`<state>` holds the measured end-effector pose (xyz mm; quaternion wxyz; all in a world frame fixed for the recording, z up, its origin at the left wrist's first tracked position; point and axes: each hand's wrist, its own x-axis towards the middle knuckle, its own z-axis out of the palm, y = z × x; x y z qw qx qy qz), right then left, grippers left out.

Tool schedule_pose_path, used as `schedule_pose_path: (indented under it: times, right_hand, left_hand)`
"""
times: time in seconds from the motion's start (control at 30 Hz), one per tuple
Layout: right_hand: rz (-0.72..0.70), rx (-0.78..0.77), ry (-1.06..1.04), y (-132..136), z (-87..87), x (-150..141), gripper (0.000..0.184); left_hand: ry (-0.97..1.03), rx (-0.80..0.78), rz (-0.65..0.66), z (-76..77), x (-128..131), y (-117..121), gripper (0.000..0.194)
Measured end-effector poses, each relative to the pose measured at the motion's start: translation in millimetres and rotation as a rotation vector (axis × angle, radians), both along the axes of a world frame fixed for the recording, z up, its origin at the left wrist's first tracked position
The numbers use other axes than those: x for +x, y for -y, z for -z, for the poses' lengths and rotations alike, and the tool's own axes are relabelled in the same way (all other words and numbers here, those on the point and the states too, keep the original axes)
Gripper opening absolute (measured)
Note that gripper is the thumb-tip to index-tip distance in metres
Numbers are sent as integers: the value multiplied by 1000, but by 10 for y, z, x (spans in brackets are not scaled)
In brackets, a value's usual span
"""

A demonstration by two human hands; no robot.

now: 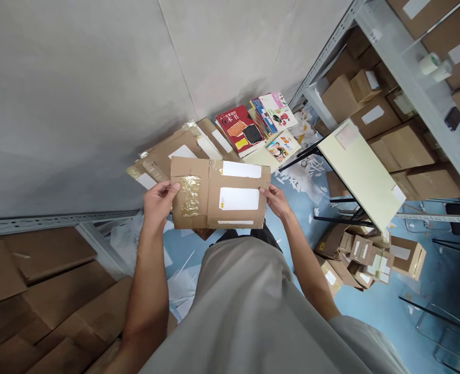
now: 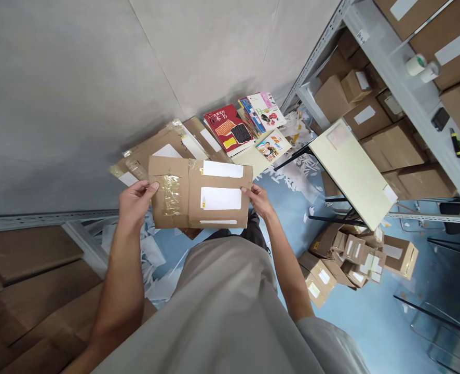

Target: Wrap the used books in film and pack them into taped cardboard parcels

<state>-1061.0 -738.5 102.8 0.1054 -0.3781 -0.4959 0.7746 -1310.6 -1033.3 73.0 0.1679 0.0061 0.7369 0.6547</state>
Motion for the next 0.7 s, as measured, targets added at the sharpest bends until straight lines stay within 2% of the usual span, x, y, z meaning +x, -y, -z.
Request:
schedule_pose_path:
  times: [0.17, 0.47, 0.7]
  right_hand:
    - [-8, 2, 43, -4, 25, 21, 54]
    - [29, -22, -8, -72, 54, 76, 50]
    - [63, -30, -17, -182, 109, 190, 56]
  left_hand:
    - [-10, -1, -2, -2, 4, -36, 47]
    - [-19, -7, 4, 2, 26, -157, 51]
    - [-23, -32, 76, 9, 51, -284, 59]
